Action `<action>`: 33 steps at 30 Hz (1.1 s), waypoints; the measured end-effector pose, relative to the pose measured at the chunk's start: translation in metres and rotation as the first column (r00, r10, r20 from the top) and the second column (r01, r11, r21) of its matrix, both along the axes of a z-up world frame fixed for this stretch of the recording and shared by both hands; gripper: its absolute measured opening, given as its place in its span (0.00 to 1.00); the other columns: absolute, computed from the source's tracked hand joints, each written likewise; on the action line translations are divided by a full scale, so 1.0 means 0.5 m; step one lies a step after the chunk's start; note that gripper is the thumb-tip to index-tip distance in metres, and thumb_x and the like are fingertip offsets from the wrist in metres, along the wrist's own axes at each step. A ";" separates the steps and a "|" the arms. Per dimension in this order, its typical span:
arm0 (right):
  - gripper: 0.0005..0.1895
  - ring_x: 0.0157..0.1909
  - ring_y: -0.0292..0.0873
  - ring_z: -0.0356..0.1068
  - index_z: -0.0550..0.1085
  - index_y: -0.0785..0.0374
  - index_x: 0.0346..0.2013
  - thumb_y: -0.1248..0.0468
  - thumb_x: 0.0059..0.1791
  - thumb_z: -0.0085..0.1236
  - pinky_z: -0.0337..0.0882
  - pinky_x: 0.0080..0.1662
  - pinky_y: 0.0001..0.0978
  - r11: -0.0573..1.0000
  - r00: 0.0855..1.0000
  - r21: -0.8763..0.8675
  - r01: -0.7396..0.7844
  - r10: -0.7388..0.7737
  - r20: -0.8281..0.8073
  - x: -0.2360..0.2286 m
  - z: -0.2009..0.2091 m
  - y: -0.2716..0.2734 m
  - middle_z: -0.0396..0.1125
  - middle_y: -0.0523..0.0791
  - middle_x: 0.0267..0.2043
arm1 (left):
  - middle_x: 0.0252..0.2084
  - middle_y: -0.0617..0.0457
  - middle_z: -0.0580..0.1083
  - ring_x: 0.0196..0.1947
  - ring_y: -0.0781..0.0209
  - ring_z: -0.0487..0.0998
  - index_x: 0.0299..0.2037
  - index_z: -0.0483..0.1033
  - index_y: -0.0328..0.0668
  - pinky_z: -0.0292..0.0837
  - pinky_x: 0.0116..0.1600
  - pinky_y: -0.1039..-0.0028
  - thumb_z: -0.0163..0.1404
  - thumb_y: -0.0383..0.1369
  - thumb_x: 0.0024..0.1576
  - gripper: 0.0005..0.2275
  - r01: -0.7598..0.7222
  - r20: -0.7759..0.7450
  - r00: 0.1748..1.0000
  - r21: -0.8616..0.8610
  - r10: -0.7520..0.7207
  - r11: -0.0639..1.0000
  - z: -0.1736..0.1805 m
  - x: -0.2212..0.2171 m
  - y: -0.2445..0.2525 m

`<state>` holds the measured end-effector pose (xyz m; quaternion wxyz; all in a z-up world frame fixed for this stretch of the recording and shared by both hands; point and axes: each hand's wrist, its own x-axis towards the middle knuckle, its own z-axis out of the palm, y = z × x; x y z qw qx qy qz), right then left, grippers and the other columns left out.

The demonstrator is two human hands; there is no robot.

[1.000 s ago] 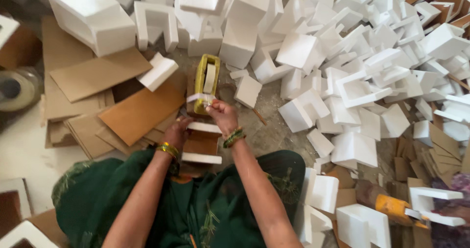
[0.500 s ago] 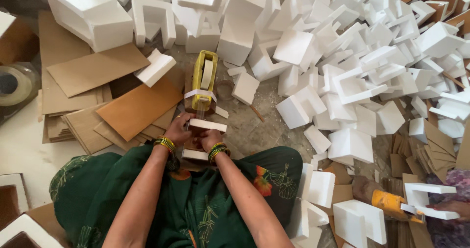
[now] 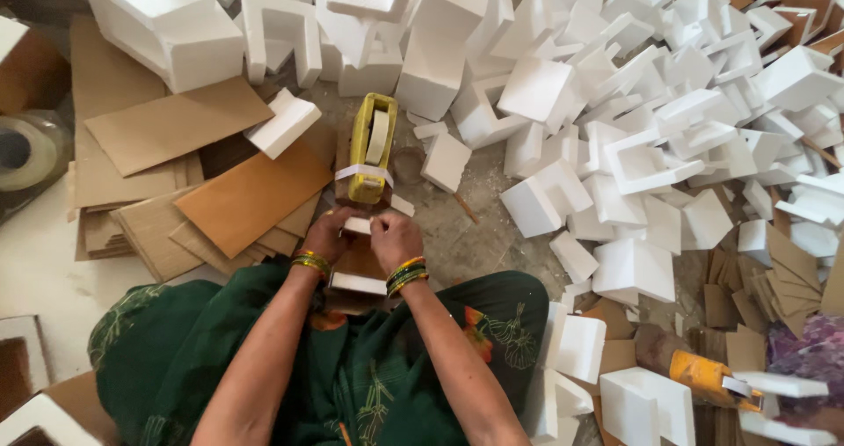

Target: The person sits on the floor and assembles small boxes by inserting white foam inserts into brown cardboard frames. They use a tape dispenser to secure the components together, repeating the process for multiple units.

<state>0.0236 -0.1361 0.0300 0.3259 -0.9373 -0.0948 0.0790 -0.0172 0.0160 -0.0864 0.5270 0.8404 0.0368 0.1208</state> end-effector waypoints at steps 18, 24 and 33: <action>0.16 0.36 0.46 0.78 0.82 0.65 0.33 0.53 0.44 0.66 0.77 0.41 0.37 0.954 0.881 -0.207 -0.217 0.100 -0.463 0.196 -0.216 0.011 0.77 0.51 0.34 | 0.51 0.42 0.74 0.51 0.40 0.75 0.49 0.77 0.43 0.75 0.53 0.60 0.64 0.23 0.35 0.26 0.034 -0.004 0.999 -0.041 -0.034 0.999 0.060 -0.002 0.003; 0.20 0.39 0.53 0.71 0.80 0.68 0.39 0.51 0.53 0.57 0.70 0.43 0.43 0.968 0.983 0.234 -0.090 0.049 0.178 0.105 -0.176 -0.067 0.70 0.52 0.35 | 0.51 0.42 0.75 0.52 0.38 0.74 0.45 0.82 0.48 0.72 0.55 0.55 0.67 0.29 0.38 0.21 0.030 -0.136 0.991 0.105 -0.015 0.994 -0.036 0.007 0.015; 0.42 0.53 0.54 0.69 0.60 0.66 0.63 0.34 0.50 0.45 0.68 0.54 0.48 0.433 0.497 0.385 0.815 -0.180 -0.849 -0.080 -0.175 -0.229 0.67 0.55 0.51 | 0.46 0.43 0.78 0.47 0.42 0.79 0.45 0.79 0.41 0.75 0.51 0.60 0.66 0.29 0.41 0.19 0.019 -0.073 0.997 -0.031 -0.021 0.999 0.029 0.025 -0.011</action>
